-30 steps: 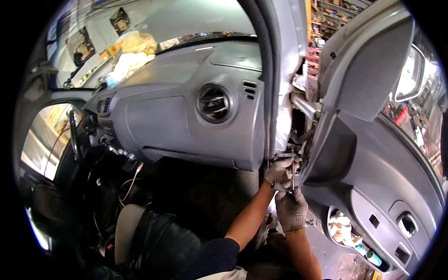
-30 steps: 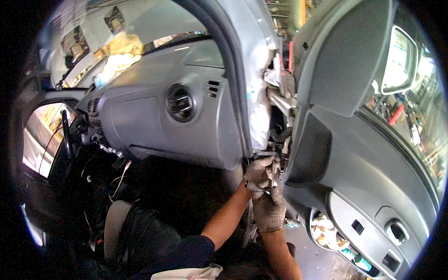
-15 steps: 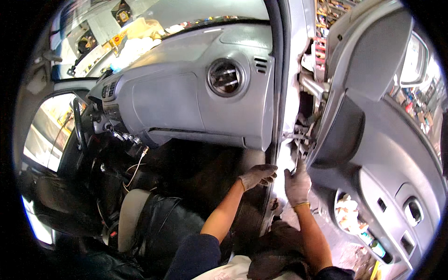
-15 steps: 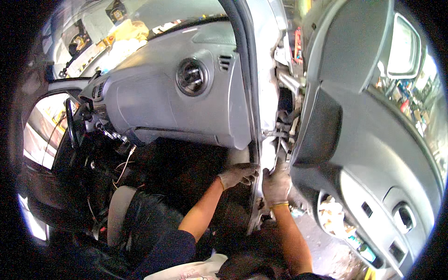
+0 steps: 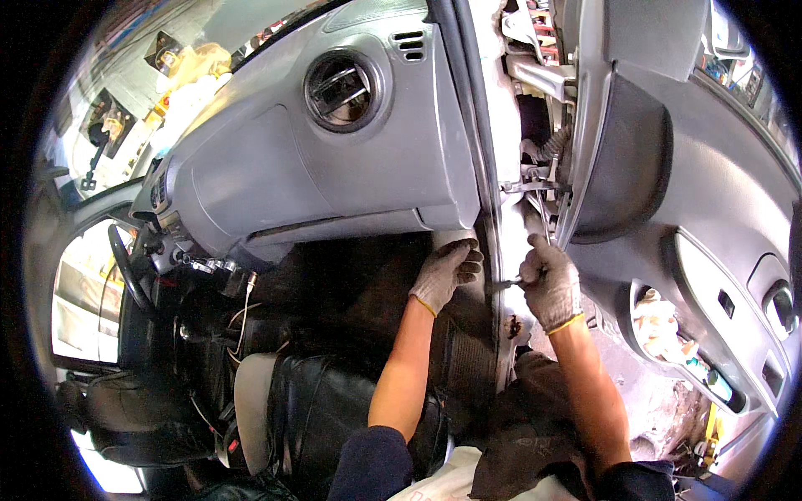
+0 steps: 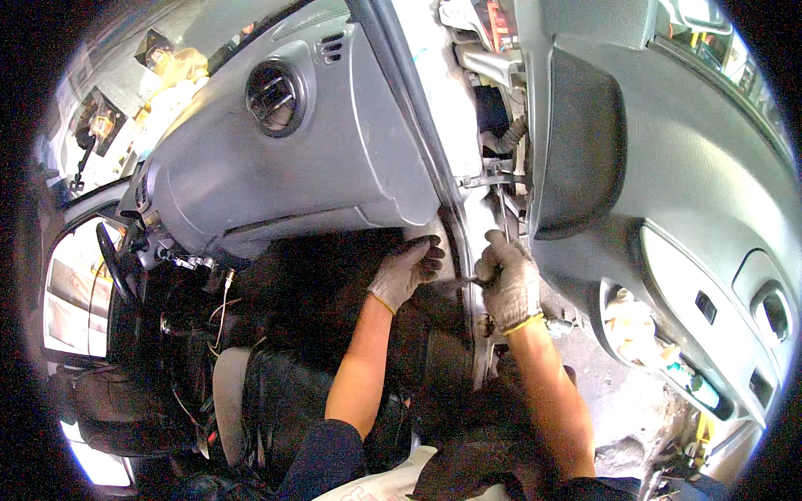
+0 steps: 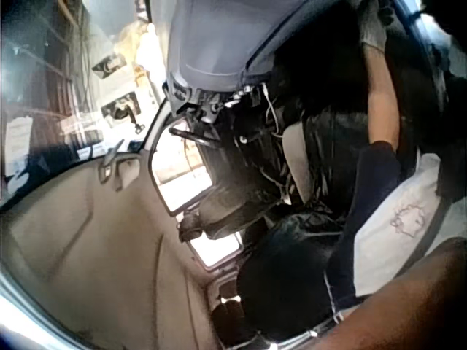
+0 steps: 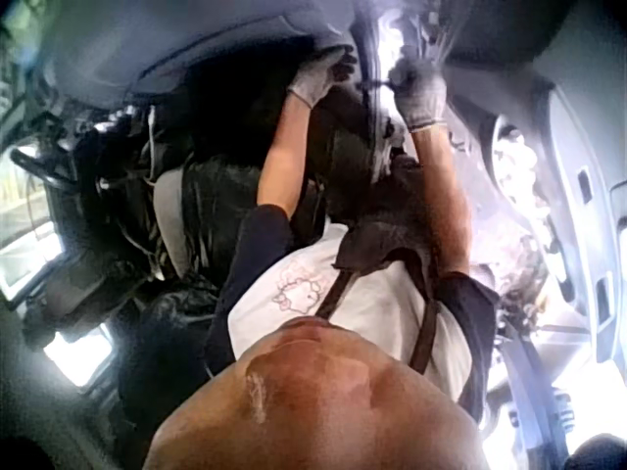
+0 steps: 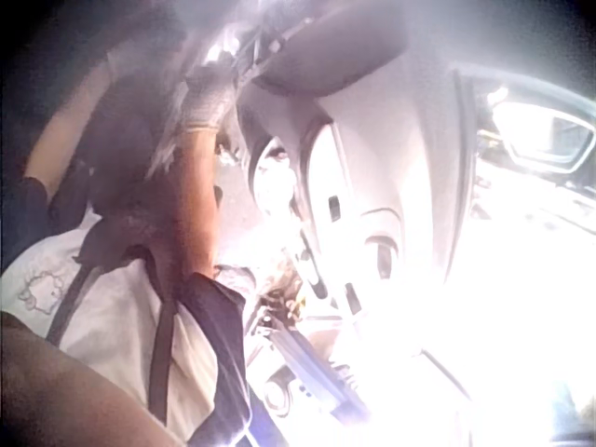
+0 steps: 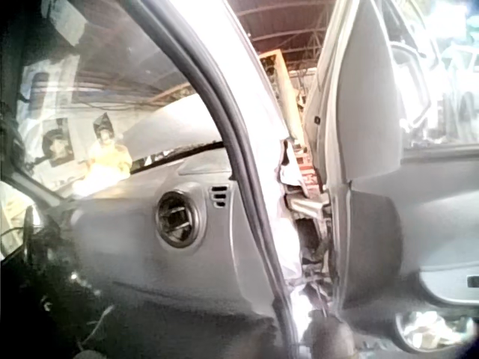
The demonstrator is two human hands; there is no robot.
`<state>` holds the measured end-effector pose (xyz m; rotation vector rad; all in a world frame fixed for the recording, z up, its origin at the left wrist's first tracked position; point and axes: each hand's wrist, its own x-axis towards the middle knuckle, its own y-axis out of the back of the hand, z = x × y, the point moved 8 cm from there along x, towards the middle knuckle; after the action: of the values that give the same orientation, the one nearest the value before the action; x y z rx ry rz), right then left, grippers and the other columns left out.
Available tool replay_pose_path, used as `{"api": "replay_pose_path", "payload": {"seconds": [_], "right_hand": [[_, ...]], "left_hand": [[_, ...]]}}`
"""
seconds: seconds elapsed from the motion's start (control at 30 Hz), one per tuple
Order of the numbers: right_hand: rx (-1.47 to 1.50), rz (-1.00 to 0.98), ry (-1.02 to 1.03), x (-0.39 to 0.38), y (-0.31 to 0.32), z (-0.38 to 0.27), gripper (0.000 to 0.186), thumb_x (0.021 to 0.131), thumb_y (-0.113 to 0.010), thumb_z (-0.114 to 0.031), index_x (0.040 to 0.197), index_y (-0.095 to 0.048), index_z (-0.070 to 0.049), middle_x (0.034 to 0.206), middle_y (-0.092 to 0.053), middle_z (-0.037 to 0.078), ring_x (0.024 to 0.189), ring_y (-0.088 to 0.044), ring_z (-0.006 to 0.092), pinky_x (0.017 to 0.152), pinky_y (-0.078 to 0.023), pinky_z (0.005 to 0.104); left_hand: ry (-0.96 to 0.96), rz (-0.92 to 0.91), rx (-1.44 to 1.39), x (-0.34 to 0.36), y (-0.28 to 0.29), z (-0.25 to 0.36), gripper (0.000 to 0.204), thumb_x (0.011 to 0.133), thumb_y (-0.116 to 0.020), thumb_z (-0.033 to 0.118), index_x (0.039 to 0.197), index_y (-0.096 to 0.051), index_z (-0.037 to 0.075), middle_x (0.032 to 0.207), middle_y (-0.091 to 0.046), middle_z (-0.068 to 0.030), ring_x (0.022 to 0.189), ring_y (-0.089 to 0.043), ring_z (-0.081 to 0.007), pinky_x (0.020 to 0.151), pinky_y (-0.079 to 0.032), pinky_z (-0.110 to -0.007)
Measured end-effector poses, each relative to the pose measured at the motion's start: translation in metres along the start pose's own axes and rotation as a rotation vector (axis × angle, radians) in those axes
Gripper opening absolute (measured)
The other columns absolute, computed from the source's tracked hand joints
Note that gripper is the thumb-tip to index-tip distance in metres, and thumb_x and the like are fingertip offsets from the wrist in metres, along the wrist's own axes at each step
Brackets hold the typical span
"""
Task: The person removes the driver's side door panel and then uses a ratchet to loosen and remove bolts around the front bumper and headlight area of a silver car. The person repeatedly pries and pulls at the bumper and headlight assembly to detach it.
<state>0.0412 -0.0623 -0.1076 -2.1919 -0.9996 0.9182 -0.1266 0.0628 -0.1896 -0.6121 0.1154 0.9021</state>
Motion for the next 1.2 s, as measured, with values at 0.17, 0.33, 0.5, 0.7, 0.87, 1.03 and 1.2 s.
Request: {"api": "replay_pose_path", "payload": {"seconds": [0.17,0.33,0.5,0.7,0.87,1.03,1.2], "right_hand": [[-1.483,0.166,0.709,-0.001,-0.004,-0.035,0.024,0.099,-0.07,-0.025,0.111,-0.067,-0.004,0.073,-0.067,0.009,0.063,-0.066,0.0211,0.057,-0.052,0.0398],[-0.138,-0.1,-0.008,0.017,0.018,0.015,0.025,0.098,-0.072,-0.024,0.106,-0.067,-0.001,0.078,-0.062,0.005,0.071,-0.06,0.0139,0.06,-0.046,0.0318],[-1.348,0.185,0.728,-0.001,-0.006,-0.04,0.03,0.102,-0.068,-0.034,0.103,-0.066,-0.004,0.072,-0.066,0.015,0.063,-0.068,0.0331,0.057,-0.052,0.047],[-1.043,0.199,0.586,-0.015,-0.002,-0.048,0.041,0.102,-0.065,-0.037,0.104,-0.071,0.004,0.094,-0.072,0.031,0.093,-0.07,0.0501,0.081,-0.054,0.0519],[-0.718,0.251,0.524,-0.007,0.012,-0.03,0.043,0.104,-0.064,-0.037,0.101,-0.071,0.005,0.089,-0.072,0.029,0.084,-0.069,0.0448,0.079,-0.053,0.0486],[-0.838,0.246,0.578,-0.028,0.019,-0.037,0.041,0.104,-0.063,-0.036,0.103,-0.072,0.004,0.092,-0.073,0.029,0.086,-0.071,0.046,0.078,-0.055,0.0497],[-0.975,0.065,0.489,-0.053,0.06,-0.059,0.036,0.104,-0.064,-0.032,0.107,-0.074,0.003,0.096,-0.075,0.025,0.088,-0.074,0.04,0.079,-0.056,0.0474]], "left_hand": [[0.004,0.025,-0.018,0.006,-0.005,-0.002,0.028,0.108,-0.062,0.022,0.128,-0.071,0.003,0.108,-0.077,-0.0096,0.086,-0.073,-0.0182,0.073,-0.059,-0.032],[0.003,0.04,-0.039,0.005,-0.005,-0.002,0.03,0.108,-0.062,0.021,0.13,-0.07,0.002,0.109,-0.076,-0.0091,0.091,-0.071,-0.0194,0.076,-0.06,-0.033],[0.008,-0.012,0.02,0.003,-0.016,0.004,0.031,0.109,-0.062,0.024,0.13,-0.07,0.002,0.108,-0.075,-0.0102,0.087,-0.072,-0.0194,0.077,-0.061,-0.035],[-0.014,-0.086,0.022,-0.003,-0.038,0.01,0.033,0.108,-0.063,0.026,0.131,-0.069,0.003,0.109,-0.076,-0.0099,0.088,-0.074,-0.0203,0.076,-0.061,-0.035],[0.012,-0.185,-0.105,0.0,-0.06,0.008,0.033,0.111,-0.057,0.022,0.136,-0.064,0.002,0.11,-0.076,-0.0109,0.09,-0.075,-0.0217,0.075,-0.061,-0.033],[-0.017,-0.068,0.004,-0.015,-0.067,0.017,0.032,0.11,-0.06,0.026,0.133,-0.066,0.004,0.108,-0.076,-0.0088,0.088,-0.074,-0.0197,0.075,-0.06,-0.032],[-0.514,0.063,0.369,-0.067,-0.159,0.097,0.027,0.108,-0.062,0.025,0.119,-0.071,0.001,0.1,-0.073,-0.0074,0.082,-0.067,-0.0139,0.075,-0.055,-0.028]]}}
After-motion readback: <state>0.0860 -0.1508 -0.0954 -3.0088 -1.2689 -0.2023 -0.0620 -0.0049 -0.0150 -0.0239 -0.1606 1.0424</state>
